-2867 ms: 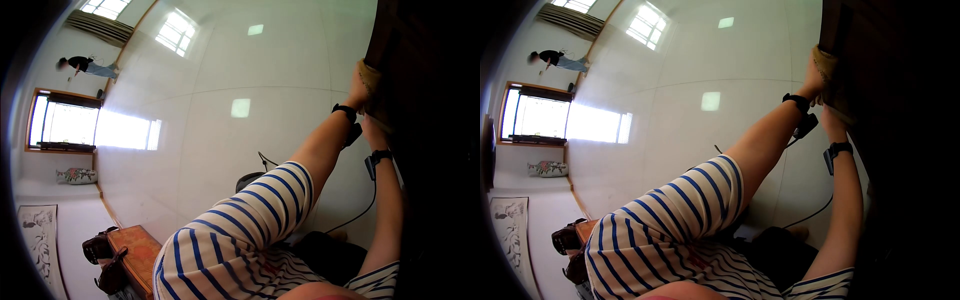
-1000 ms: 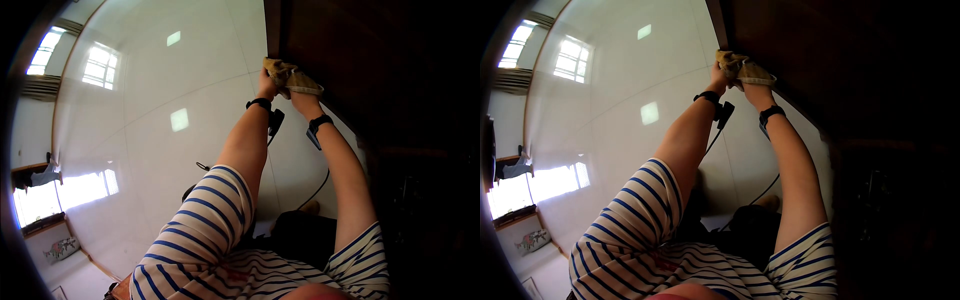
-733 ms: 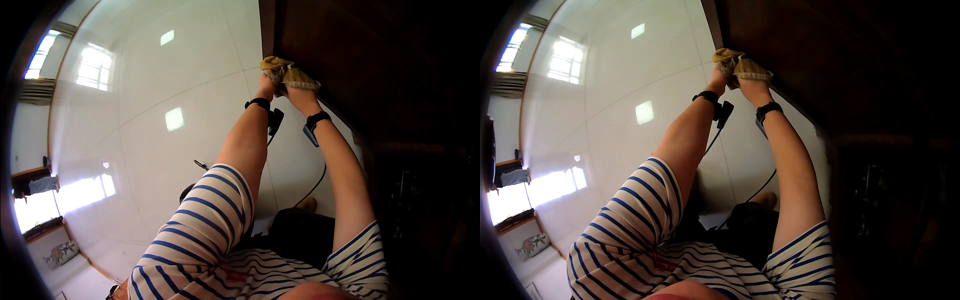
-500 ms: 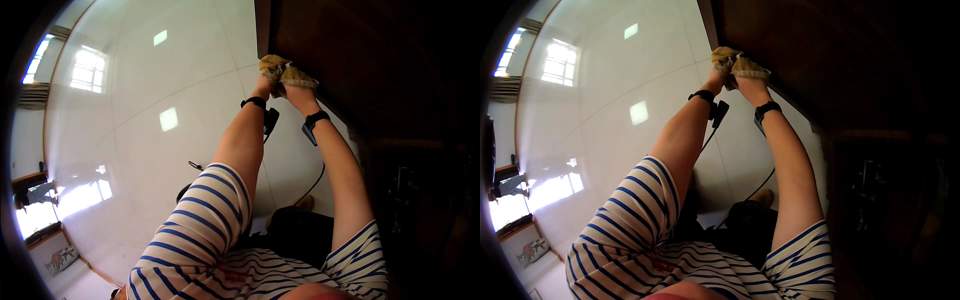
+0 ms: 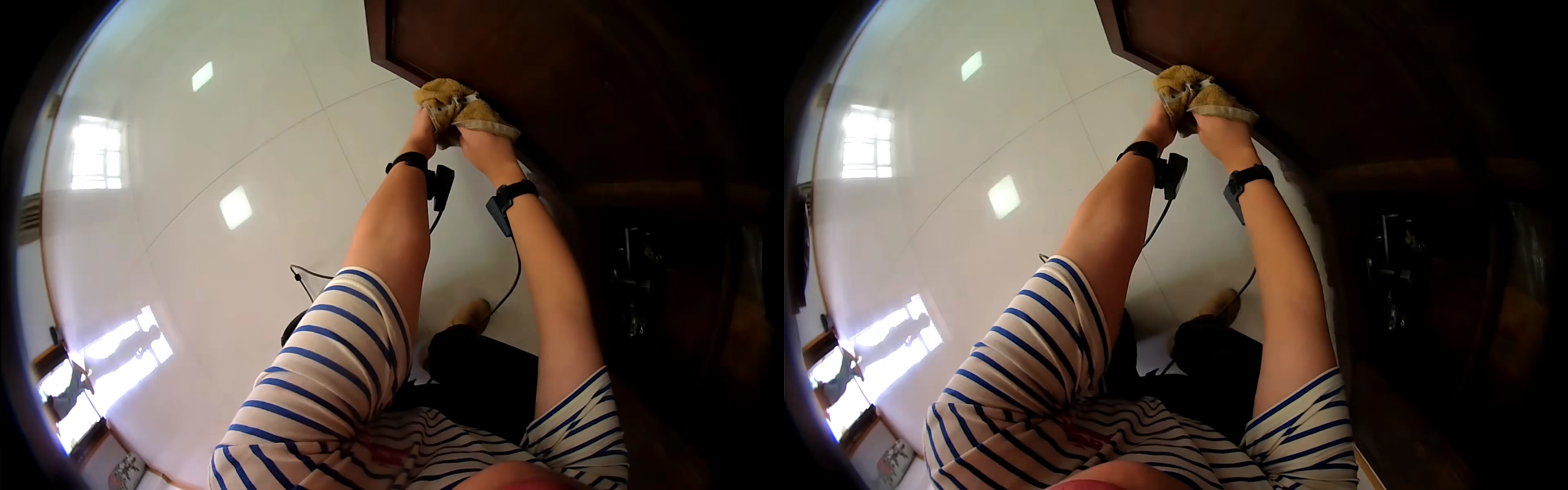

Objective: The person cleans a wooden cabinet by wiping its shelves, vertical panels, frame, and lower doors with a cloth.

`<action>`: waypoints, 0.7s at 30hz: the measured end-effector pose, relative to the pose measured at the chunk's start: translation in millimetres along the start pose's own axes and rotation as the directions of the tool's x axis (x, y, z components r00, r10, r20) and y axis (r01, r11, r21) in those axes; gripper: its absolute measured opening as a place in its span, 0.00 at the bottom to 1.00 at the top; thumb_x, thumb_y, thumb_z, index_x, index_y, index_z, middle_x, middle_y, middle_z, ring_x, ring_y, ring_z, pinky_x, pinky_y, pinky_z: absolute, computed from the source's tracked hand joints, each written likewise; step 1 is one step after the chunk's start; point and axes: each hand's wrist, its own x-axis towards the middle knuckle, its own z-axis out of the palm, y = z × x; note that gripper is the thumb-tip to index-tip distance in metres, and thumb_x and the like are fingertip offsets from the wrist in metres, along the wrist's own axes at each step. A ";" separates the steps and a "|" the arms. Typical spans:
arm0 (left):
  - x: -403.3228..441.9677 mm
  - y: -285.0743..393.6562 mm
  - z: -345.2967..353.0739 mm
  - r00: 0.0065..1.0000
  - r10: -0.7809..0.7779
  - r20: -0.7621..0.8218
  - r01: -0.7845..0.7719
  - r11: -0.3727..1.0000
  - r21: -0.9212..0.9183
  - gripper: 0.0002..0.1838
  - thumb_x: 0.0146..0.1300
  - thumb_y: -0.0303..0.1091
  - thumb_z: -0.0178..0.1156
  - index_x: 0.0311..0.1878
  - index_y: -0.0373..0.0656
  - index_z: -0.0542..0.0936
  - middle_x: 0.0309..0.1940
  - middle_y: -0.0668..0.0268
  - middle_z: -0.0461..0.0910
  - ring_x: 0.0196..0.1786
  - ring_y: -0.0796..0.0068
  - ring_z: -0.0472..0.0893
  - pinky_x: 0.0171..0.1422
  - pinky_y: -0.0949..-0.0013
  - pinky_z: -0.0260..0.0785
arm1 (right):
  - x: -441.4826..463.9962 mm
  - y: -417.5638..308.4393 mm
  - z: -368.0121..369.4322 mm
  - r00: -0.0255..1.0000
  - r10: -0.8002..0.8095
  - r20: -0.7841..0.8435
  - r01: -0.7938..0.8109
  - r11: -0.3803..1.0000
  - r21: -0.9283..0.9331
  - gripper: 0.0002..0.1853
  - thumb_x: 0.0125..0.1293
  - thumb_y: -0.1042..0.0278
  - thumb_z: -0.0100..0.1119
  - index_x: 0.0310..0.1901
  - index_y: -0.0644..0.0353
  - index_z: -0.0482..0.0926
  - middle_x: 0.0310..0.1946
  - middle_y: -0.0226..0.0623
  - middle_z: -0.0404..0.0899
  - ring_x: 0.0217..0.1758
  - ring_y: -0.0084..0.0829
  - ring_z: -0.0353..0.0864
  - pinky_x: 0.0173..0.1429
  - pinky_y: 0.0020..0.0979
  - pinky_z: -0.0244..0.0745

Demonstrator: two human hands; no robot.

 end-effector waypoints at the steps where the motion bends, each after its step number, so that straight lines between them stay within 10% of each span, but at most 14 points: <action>1: -8.3 5.6 5.6 1.000 0.008 0.029 -0.007 0.999 -0.049 0.18 0.65 0.42 0.53 0.53 0.43 0.74 0.48 0.62 0.78 0.50 0.67 0.77 0.55 0.63 0.69 | 1.8 -4.7 -4.6 0.998 0.048 0.032 -0.049 0.998 0.046 0.13 0.58 0.71 0.53 0.44 0.55 0.80 0.47 0.41 0.78 0.52 0.45 0.75 0.57 0.44 0.69; 2: -8.6 6.2 3.9 0.986 0.111 0.126 -0.128 0.983 0.134 0.16 0.66 0.42 0.51 0.53 0.45 0.75 0.47 0.62 0.78 0.49 0.67 0.76 0.53 0.62 0.69 | 3.2 -9.7 -7.6 0.998 0.054 0.040 -0.055 0.998 0.034 0.13 0.58 0.71 0.53 0.44 0.55 0.80 0.47 0.41 0.78 0.52 0.45 0.75 0.57 0.44 0.69; 5: -2.9 27.7 15.0 0.973 -0.197 0.119 0.219 0.953 -0.209 0.16 0.69 0.43 0.42 0.50 0.45 0.75 0.43 0.63 0.78 0.39 0.67 0.76 0.35 0.59 0.69 | 1.1 -20.8 -7.9 0.988 0.126 0.091 -0.124 0.992 -0.030 0.13 0.59 0.72 0.52 0.46 0.56 0.79 0.48 0.43 0.78 0.53 0.46 0.74 0.57 0.44 0.69; 11: 26.2 12.9 -10.7 0.961 -0.153 0.232 0.135 0.987 0.092 0.11 0.65 0.31 0.53 0.50 0.43 0.75 0.42 0.64 0.78 0.39 0.70 0.75 0.40 0.67 0.69 | -0.4 -11.6 7.8 0.985 0.152 0.079 -0.149 0.988 -0.045 0.15 0.62 0.69 0.49 0.50 0.56 0.78 0.51 0.45 0.76 0.55 0.46 0.73 0.58 0.44 0.68; 15: 14.7 7.6 -10.1 0.960 0.112 0.255 -0.199 0.916 0.348 0.13 0.63 0.31 0.59 0.50 0.41 0.75 0.42 0.66 0.77 0.44 0.73 0.75 0.47 0.70 0.71 | -0.2 -6.6 3.2 0.996 -0.001 -0.092 -0.012 0.990 -0.139 0.11 0.58 0.69 0.52 0.41 0.55 0.81 0.40 0.40 0.81 0.46 0.42 0.78 0.50 0.42 0.73; 16: 11.7 9.0 -12.4 0.923 0.205 0.326 -0.373 0.687 0.624 0.13 0.64 0.32 0.58 0.50 0.41 0.75 0.44 0.65 0.77 0.46 0.73 0.75 0.50 0.70 0.70 | -0.2 -5.4 1.0 0.996 0.007 -0.090 -0.019 0.990 -0.138 0.11 0.58 0.69 0.52 0.41 0.55 0.81 0.40 0.40 0.81 0.46 0.42 0.78 0.50 0.42 0.73; 18: 22.4 -2.1 -23.6 0.950 0.015 0.312 0.013 0.996 -0.088 0.14 0.66 0.35 0.56 0.53 0.42 0.73 0.51 0.66 0.75 0.53 0.71 0.74 0.57 0.69 0.68 | -1.0 -4.1 -4.5 0.999 -0.038 -0.030 0.032 0.986 -0.165 0.05 0.52 0.68 0.56 0.29 0.52 0.82 0.25 0.36 0.81 0.31 0.38 0.81 0.37 0.38 0.77; 21: 17.4 -5.1 -26.8 0.955 -0.095 0.279 0.159 0.963 -0.216 0.15 0.67 0.34 0.54 0.55 0.44 0.71 0.53 0.67 0.74 0.55 0.73 0.73 0.60 0.70 0.67 | 6.6 1.4 -18.2 0.976 -0.082 -0.202 0.089 0.996 0.024 0.03 0.47 0.68 0.59 0.20 0.50 0.81 0.15 0.35 0.76 0.19 0.36 0.78 0.27 0.36 0.75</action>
